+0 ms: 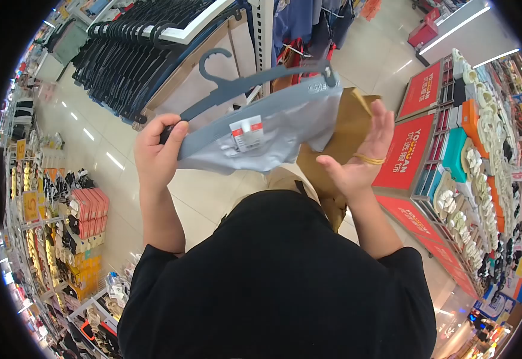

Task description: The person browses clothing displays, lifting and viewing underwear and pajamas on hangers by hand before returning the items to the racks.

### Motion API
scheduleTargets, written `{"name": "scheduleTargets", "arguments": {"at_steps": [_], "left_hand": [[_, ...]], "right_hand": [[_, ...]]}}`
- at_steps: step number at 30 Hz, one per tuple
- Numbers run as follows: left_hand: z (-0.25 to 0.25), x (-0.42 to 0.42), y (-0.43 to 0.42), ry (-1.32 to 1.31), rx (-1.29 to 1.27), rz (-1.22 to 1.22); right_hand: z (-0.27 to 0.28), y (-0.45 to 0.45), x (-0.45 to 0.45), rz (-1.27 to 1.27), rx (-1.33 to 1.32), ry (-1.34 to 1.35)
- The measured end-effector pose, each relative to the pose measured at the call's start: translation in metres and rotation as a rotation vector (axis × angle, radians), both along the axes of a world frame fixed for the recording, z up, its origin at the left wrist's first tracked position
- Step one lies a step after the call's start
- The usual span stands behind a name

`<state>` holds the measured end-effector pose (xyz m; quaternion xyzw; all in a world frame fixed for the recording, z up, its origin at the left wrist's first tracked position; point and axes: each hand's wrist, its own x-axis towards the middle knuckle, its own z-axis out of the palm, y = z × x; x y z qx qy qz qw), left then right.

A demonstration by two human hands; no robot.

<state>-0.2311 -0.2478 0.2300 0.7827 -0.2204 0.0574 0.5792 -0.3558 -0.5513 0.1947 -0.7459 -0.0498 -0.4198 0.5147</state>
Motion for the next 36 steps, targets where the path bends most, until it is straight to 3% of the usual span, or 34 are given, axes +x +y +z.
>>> {"name": "scheduleTargets", "arguments": {"at_steps": [2,6,9,13,15,17,22,25,28,32,36], "left_hand": [[0.005,0.004,0.002,-0.116,0.064,-0.040],[0.029,0.002,-0.005,-0.289,0.280,-0.300],[0.032,-0.005,-0.016,-0.368,0.287,-0.365],[0.017,-0.001,-0.022,-0.317,0.101,-0.386],[0.013,-0.011,-0.035,0.076,-0.408,-0.382],[-0.002,-0.012,-0.035,0.331,-0.576,-0.443],[-0.089,-0.012,-0.035,0.462,0.018,-0.629],[-0.107,-0.004,-0.023,0.737,-0.006,-0.569],[-0.101,-0.001,-0.010,0.888,-0.453,-0.371],[-0.088,0.008,0.004,1.083,-0.965,-0.486],[-0.099,0.004,0.000,1.192,-1.098,-0.587]], "right_hand": [[0.006,-0.007,0.004,0.028,0.047,0.012],[0.021,-0.014,0.007,-0.141,-0.381,0.144],[0.007,-0.028,0.011,0.009,-0.681,0.396],[0.006,-0.033,0.014,0.087,-0.497,0.407],[0.009,-0.040,0.013,0.098,-0.407,0.346],[0.009,-0.053,0.013,0.094,-0.270,0.315],[0.015,-0.056,0.017,-0.193,0.117,0.426],[0.009,-0.065,0.028,-0.224,0.076,0.318],[0.006,-0.071,0.031,-0.216,0.110,0.313],[0.000,-0.076,0.033,-0.163,0.139,0.302],[-0.002,-0.080,0.038,-0.080,0.134,0.120]]}}
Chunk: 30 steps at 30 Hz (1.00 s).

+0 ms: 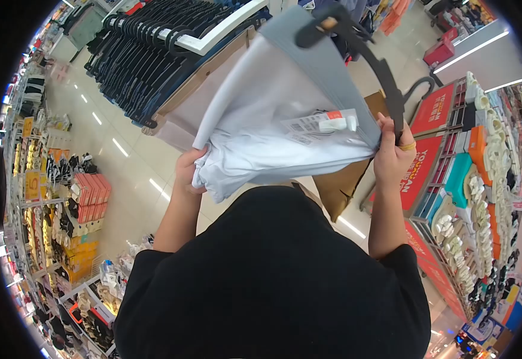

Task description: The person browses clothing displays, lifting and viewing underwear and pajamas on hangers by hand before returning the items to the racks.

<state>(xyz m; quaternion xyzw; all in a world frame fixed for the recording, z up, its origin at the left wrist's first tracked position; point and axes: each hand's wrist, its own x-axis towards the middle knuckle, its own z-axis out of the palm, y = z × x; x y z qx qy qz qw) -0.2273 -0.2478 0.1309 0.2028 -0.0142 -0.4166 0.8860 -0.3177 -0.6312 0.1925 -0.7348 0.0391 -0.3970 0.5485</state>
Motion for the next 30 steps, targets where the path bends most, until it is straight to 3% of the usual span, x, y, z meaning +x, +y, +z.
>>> {"name": "scheduleTargets", "arguments": {"at_steps": [2,5,6,7,8,9,15,16,19,21,22,23,26,30], "left_hand": [[0.006,-0.014,-0.010,-0.097,-0.030,-0.001],[0.023,-0.019,-0.028,-0.929,-0.210,-0.502],[0.031,-0.023,-0.035,-0.992,-0.242,-0.651],[0.039,-0.027,-0.042,-1.065,-0.274,-0.798],[0.046,-0.028,-0.046,-1.158,-0.258,-0.744],[0.050,-0.027,-0.048,-1.253,-0.241,-0.686],[0.042,-0.029,-0.048,-1.248,-0.246,-0.684],[0.043,-0.028,-0.046,-1.236,-0.242,-0.665],[0.049,-0.024,-0.032,-0.974,0.003,-0.805],[0.043,-0.030,-0.027,-0.916,0.101,-0.525],[0.042,-0.035,-0.023,-0.854,0.169,-0.358],[0.043,-0.037,-0.019,-0.789,0.235,-0.191],[0.060,-0.035,-0.027,-0.625,0.254,0.347],[0.084,-0.015,-0.007,-0.932,0.565,0.613]], "right_hand": [[-0.009,-0.010,0.004,0.056,0.062,-0.116],[-0.019,-0.020,0.007,-0.031,0.297,-0.099],[-0.023,-0.038,0.021,0.308,0.223,-0.196],[-0.028,-0.048,0.019,0.424,0.271,-0.213],[-0.023,-0.047,0.020,0.540,0.322,-0.224],[-0.024,-0.035,0.014,0.428,0.496,-0.166],[-0.015,-0.016,0.007,0.365,0.226,-0.048],[-0.011,-0.012,0.006,0.323,0.347,-0.039],[-0.021,-0.032,0.005,0.069,0.167,0.154],[-0.029,-0.035,0.007,-0.112,-0.007,0.072],[-0.007,-0.011,0.006,-0.133,-0.008,0.088],[-0.002,-0.007,0.006,-0.165,-0.179,0.124],[0.014,0.016,0.012,-0.096,-0.305,0.164],[0.018,0.040,0.031,0.025,-0.276,0.164]]}}
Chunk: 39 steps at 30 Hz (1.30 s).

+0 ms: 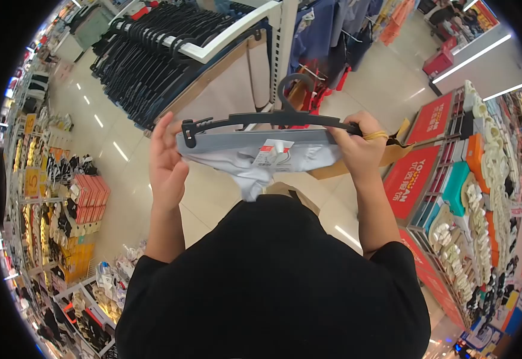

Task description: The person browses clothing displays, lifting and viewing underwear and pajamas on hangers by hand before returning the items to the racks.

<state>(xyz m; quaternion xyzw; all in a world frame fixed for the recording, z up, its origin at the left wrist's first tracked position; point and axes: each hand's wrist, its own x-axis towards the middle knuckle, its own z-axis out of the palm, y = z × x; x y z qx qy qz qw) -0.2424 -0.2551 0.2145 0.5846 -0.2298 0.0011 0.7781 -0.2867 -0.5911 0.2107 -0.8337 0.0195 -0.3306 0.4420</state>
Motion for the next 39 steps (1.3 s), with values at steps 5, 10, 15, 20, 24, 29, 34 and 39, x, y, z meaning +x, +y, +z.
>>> {"name": "scheduleTargets", "arguments": {"at_steps": [5,10,15,20,24,29,34,39], "left_hand": [[0.030,0.005,0.010,-0.314,0.695,0.243],[0.044,0.013,0.016,-0.397,0.780,0.426],[0.047,0.026,0.033,-0.166,0.609,0.587],[0.043,0.032,0.029,-0.203,0.678,0.645],[0.043,0.030,0.018,-0.265,0.737,0.698],[0.036,0.030,0.007,-0.434,0.784,0.793],[0.004,0.014,0.007,-0.273,0.733,0.817],[-0.062,-0.019,0.014,0.071,0.798,0.656]], "right_hand": [[0.010,0.017,0.022,0.118,-0.071,-0.016],[0.014,0.028,0.045,0.171,0.009,-0.084],[0.014,0.033,0.056,0.283,0.418,0.057],[-0.016,0.032,0.047,0.322,0.492,0.146],[-0.035,0.028,0.026,0.298,0.522,0.157],[-0.045,0.016,-0.010,0.256,0.480,0.142],[-0.052,0.004,-0.059,0.166,0.383,0.158],[-0.060,-0.021,-0.109,0.005,0.367,0.220]]}}
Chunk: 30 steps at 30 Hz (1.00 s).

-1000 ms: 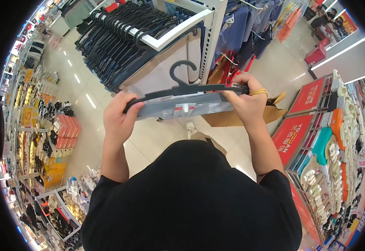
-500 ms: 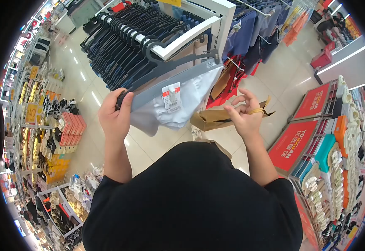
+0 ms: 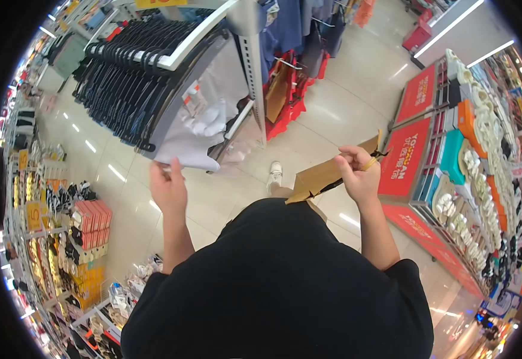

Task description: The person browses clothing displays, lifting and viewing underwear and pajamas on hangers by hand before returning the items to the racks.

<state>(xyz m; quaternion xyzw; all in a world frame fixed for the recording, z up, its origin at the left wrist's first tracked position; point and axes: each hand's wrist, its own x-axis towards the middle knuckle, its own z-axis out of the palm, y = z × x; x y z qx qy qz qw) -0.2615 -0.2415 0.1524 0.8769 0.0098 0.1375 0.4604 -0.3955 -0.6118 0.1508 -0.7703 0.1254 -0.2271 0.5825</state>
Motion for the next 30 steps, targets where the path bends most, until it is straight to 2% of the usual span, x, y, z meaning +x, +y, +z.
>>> {"name": "scheduleTargets", "arguments": {"at_steps": [1,3,5,7,9,11,13,14,16,18,20,21,23,24,25,27,28,29,30], "left_hand": [[-0.020,-0.008,0.002,0.109,0.121,-0.023],[-0.067,-0.026,-0.010,0.215,0.135,-0.170],[-0.106,-0.044,-0.023,0.483,0.465,-0.379],[-0.152,-0.057,-0.030,0.821,0.584,-0.585],[-0.236,-0.070,-0.012,0.875,0.676,-0.621],[-0.294,-0.079,0.015,0.948,0.645,-0.614],[-0.404,-0.085,0.075,0.996,0.787,-0.949],[-0.421,-0.093,0.100,1.158,0.753,-0.889],[-0.456,-0.095,0.121,1.272,0.873,-0.986],[-0.482,-0.087,0.126,1.142,1.199,-1.305],[-0.417,-0.073,0.081,1.084,0.847,-0.848],[-0.363,-0.063,0.048,1.001,0.642,-0.667],[-0.385,-0.043,0.022,1.026,0.606,-0.719],[-0.382,-0.025,-0.002,1.004,0.762,-0.923],[-0.378,-0.005,-0.036,0.972,0.918,-1.125],[-0.367,0.018,-0.101,0.911,0.948,-1.150],[-0.353,0.024,-0.133,0.870,0.804,-1.048],[-0.337,0.028,-0.166,0.825,0.659,-0.940],[-0.328,0.035,-0.195,0.783,0.584,-0.947]], "right_hand": [[-0.001,-0.007,-0.007,-0.032,-0.007,0.005],[-0.004,-0.021,-0.017,-0.098,-0.056,0.029],[-0.007,-0.029,-0.025,-0.166,-0.082,0.052],[-0.006,-0.036,-0.030,-0.191,-0.115,0.090],[-0.010,-0.050,-0.033,-0.228,-0.151,0.120],[-0.021,-0.067,-0.038,-0.277,-0.185,0.152],[-0.019,-0.080,-0.042,-0.299,-0.270,0.242],[-0.018,-0.089,-0.044,-0.310,-0.317,0.288],[-0.028,-0.108,-0.052,-0.322,-0.296,0.302],[-0.038,-0.128,-0.058,-0.323,-0.312,0.332],[-0.049,-0.150,-0.062,-0.324,-0.355,0.369],[-0.064,-0.163,-0.065,-0.312,-0.298,0.417],[-0.112,-0.198,-0.076,-0.244,-0.142,0.567],[-0.136,-0.210,-0.077,-0.205,-0.064,0.635],[-0.153,-0.209,-0.076,-0.225,0.192,0.678],[-0.189,-0.213,-0.083,-0.141,0.279,0.906],[-0.206,-0.216,-0.088,-0.095,0.281,1.073],[-0.228,-0.216,-0.098,-0.070,0.202,1.065],[-0.249,-0.216,-0.110,-0.041,0.121,1.056]]}}
